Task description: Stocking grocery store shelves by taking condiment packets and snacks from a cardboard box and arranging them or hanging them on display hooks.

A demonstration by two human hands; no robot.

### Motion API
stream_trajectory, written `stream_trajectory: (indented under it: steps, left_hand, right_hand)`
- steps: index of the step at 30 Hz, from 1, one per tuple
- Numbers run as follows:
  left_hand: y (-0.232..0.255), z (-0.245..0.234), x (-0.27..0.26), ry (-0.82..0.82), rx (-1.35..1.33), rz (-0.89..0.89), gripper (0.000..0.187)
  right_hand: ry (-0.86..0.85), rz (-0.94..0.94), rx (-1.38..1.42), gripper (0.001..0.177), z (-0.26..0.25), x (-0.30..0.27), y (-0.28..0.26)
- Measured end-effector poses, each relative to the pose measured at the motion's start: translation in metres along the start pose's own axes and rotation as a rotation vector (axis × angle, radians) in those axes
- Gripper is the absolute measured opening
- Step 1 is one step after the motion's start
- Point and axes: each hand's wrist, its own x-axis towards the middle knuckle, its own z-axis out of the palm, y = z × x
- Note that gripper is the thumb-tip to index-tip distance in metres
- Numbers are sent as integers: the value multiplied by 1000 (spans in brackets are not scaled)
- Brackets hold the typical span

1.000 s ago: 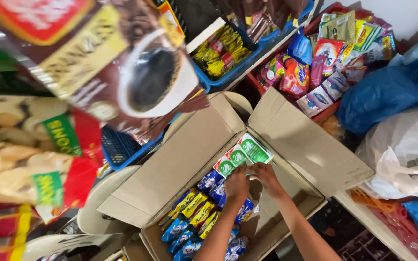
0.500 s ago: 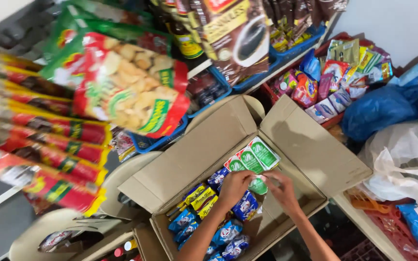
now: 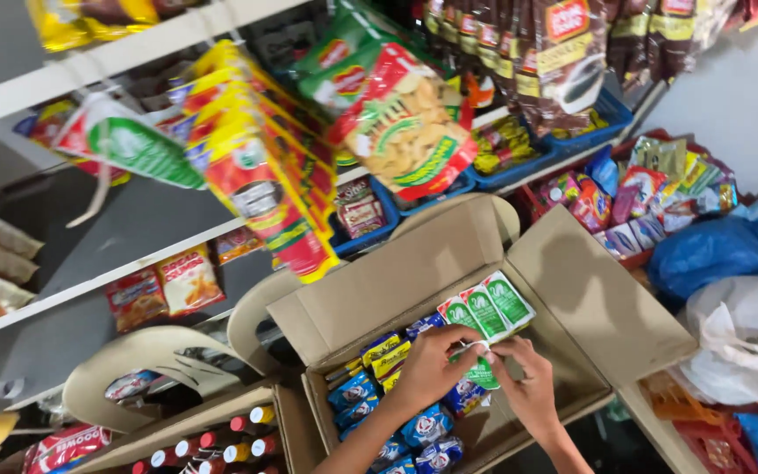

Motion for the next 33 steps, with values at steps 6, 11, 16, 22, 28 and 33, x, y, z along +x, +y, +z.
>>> stream_trajectory:
  steps: [6,11,16,22,28,33]
  left_hand:
    - [11,-34,-42,151,-127,69,11]
    - [52,-74,-80,333,291,230,13]
    - [66,-108,-114,489,586,279,13]
    - [68,-148,-133,579,138,134,11]
    - [82,-193,-137,631,58,73,13]
    - [96,-230,-136,707,-46,17,19]
  right_hand:
    - [-9,-189,-94,16,32,-4,-58]
    - [-12,-246,-127,20,67,-11,-90]
    - [-20,-282,-1,20,104,-8,-124]
    - [-172,-240,217,12,146,5,-153]
    - [-239,-111,365,7,176,30,-199]
    - [-210,-179,398,14,194,59,-239]
